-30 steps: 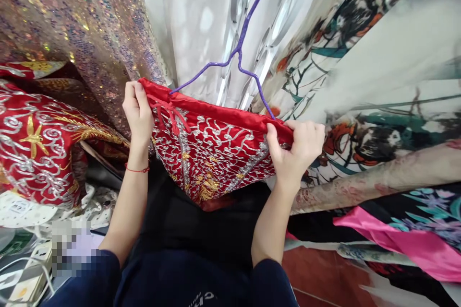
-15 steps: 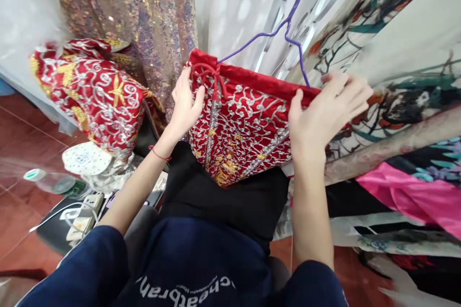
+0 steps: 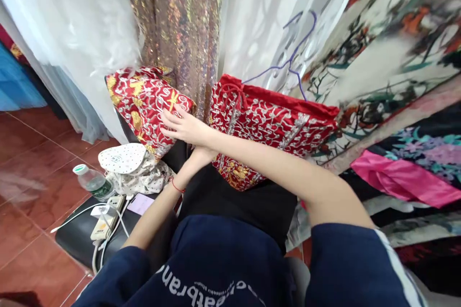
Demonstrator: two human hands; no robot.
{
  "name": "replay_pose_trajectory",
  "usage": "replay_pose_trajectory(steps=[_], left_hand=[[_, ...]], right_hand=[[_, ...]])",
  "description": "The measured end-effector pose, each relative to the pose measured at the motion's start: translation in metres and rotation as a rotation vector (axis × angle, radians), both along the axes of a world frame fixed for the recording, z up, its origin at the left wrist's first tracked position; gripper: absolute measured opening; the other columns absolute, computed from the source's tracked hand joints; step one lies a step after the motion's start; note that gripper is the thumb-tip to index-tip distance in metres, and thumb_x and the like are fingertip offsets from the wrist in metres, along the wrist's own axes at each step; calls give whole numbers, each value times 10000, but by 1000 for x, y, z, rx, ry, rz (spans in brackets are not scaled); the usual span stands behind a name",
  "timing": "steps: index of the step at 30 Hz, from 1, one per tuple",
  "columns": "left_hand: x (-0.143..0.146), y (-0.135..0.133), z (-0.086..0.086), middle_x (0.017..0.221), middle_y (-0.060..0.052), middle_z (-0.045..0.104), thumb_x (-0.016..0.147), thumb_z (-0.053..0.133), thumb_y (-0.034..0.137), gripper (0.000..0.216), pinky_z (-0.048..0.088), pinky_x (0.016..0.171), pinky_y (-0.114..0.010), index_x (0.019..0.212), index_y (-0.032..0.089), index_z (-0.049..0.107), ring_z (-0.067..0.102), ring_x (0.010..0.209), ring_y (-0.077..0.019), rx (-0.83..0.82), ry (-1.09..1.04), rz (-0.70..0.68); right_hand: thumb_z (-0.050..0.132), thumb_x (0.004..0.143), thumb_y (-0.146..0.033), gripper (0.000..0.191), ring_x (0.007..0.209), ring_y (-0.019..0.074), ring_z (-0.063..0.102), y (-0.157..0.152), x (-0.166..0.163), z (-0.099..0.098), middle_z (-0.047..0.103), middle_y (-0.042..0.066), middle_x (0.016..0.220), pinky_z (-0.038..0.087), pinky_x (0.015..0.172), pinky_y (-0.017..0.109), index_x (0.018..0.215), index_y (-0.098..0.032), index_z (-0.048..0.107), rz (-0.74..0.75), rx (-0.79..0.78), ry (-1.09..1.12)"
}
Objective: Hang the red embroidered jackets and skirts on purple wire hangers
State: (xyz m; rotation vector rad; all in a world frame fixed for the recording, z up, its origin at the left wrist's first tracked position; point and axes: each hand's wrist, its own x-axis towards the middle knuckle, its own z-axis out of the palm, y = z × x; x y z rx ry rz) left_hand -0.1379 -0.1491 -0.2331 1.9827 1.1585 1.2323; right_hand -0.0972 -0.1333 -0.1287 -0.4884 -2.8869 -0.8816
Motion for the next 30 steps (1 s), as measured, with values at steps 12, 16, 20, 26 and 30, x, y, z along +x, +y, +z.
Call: replay_pose_trajectory(steps=[12,16,20,26,30], left_hand=[[-7,-35,32,1219,-142,649,846,682,379,430,450,1104,-477,1208,225,509,654,1140,-295,-133,-483,-92],[-13,-38,54,1206,-131,639,934,540,368,334,501,1017,-386,1212,224,425,688,1080,-217,-481,-984,-166],[-31,-36,65,1137,-94,674,952,472,488,299,505,982,-306,1117,244,525,676,1116,-188,-624,-1288,-176],[-27,-24,54,985,-74,694,935,486,401,217,522,832,-257,930,209,588,689,964,-164,-737,-1436,132],[-23,-31,50,1075,-35,714,824,623,337,179,500,950,-263,959,221,637,653,1103,-181,-464,-1336,176]], right_hand=[[330,971,-189,312,857,226,587,20,-71,72,697,117,989,403,879,390,1157,-146,577,-295,-176,248],[374,957,-179,230,870,224,578,18,-76,103,696,122,1029,428,796,354,985,-165,602,-351,-316,388],[450,925,-163,165,814,199,561,14,-65,112,688,101,927,438,783,348,848,-178,595,-402,-380,397],[438,932,-164,182,803,187,571,26,-43,123,679,82,900,472,800,353,925,-160,620,-486,-357,507],[432,918,-142,198,955,232,620,62,-27,159,687,87,982,483,896,370,954,-174,624,-518,-162,687]])
